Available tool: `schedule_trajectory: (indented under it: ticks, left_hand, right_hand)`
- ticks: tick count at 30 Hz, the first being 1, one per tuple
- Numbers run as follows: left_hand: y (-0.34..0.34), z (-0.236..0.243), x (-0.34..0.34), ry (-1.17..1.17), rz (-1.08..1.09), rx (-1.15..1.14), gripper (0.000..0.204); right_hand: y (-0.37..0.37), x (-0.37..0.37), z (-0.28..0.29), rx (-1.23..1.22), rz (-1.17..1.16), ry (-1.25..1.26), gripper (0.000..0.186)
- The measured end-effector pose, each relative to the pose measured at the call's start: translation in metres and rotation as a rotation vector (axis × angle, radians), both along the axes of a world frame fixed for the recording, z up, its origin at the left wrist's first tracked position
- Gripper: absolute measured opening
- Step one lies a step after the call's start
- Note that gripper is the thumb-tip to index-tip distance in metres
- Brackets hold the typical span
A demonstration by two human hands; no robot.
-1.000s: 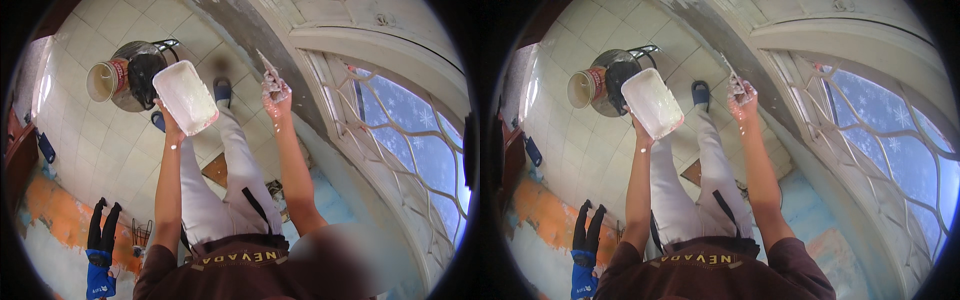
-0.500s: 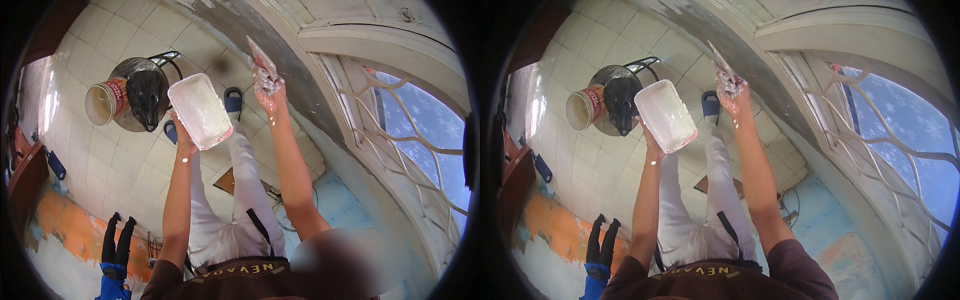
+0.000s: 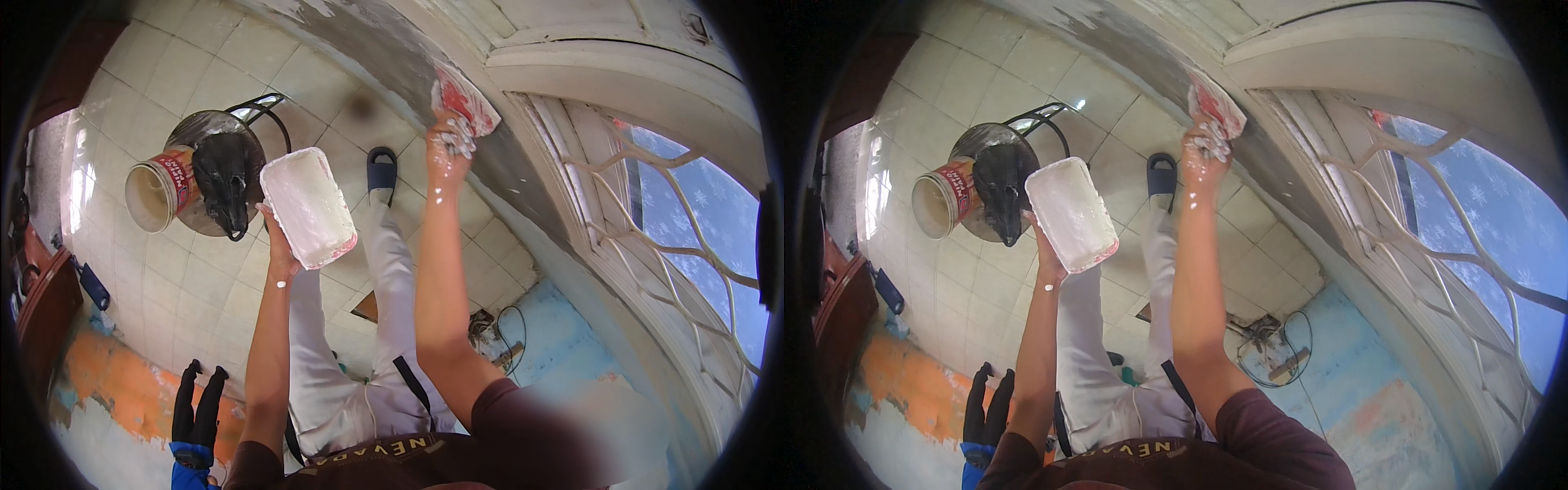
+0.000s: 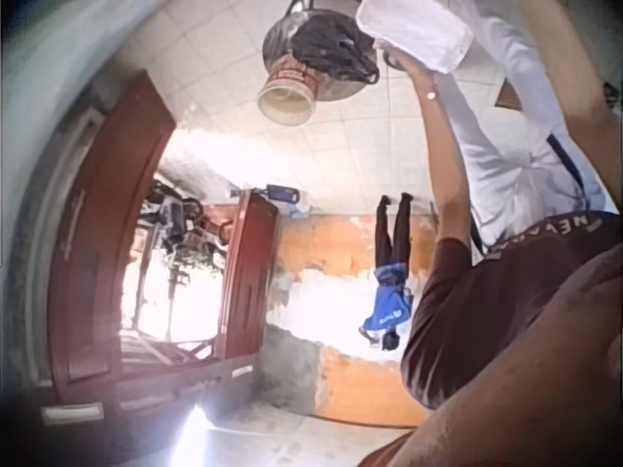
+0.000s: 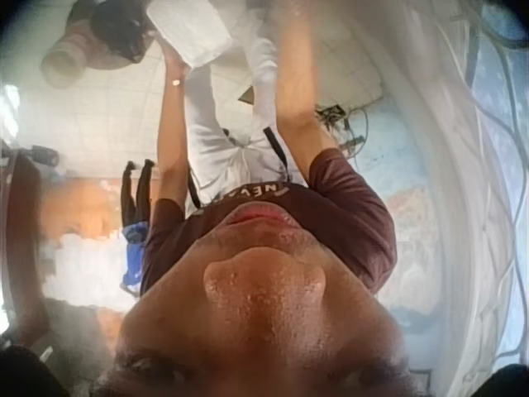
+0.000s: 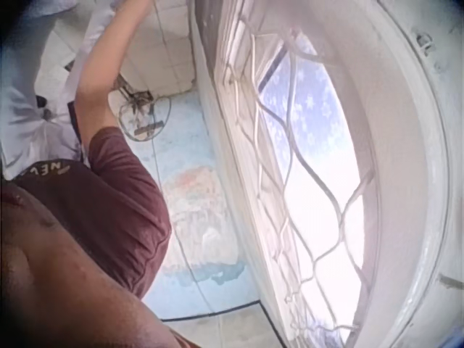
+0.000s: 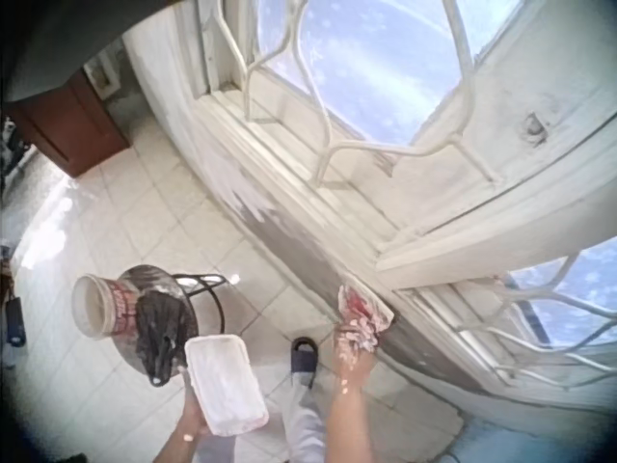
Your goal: The person applies plaster to a wall using a putty knife, taking plaster from a small plastic container.
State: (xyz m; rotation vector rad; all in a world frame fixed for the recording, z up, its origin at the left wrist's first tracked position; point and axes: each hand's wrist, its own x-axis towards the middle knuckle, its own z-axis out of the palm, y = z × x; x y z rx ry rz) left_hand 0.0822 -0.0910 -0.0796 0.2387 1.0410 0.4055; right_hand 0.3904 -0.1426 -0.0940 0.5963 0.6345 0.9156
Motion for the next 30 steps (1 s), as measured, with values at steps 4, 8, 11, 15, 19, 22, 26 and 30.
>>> schedule_trajectory:
  ticks: [4, 8, 11, 15, 19, 22, 26, 30]
  left_hand:
    - [-0.002, 0.006, 0.007, -0.006, -0.019, -0.008, 0.085]
    - [-0.007, 0.008, 0.004, -0.023, -0.012, 0.01, 0.083]
    - [-0.008, 0.017, 0.007, 0.005, 0.017, -0.023, 0.082]
    - [-0.003, 0.029, 0.009, -0.065, 0.012, -0.008, 0.081]
    - [0.01, 0.036, 0.003, -0.124, -0.041, -0.011, 0.09]
    - [0.019, 0.058, 0.001, -0.168, -0.019, 0.026, 0.091]
    - [0.033, 0.083, -0.015, -0.29, 0.025, 0.016, 0.091]
    - [0.046, 0.122, -0.019, -0.277, 0.051, 0.06, 0.089]
  right_hand:
    - [-0.034, -0.011, -0.008, -0.119, 0.038, -0.125, 0.058]
    - [-0.068, -0.034, 0.009, -0.668, 0.288, -0.312, 0.046]
    - [-0.066, -0.047, 0.049, -1.405, 0.704, -0.719, 0.04]
    - [-0.053, -0.079, 0.091, -1.467, 0.555, -0.994, 0.036]
    - [-0.038, -0.114, 0.149, -1.483, 0.553, -1.506, 0.036]
    - [-0.033, -0.131, 0.186, -1.405, 0.515, -1.898, 0.033]
    - [-0.016, -0.148, 0.231, -1.156, 0.47, -2.299, 0.042]
    - [-0.004, -0.173, 0.25, -1.363, 0.367, -2.424, 0.041]
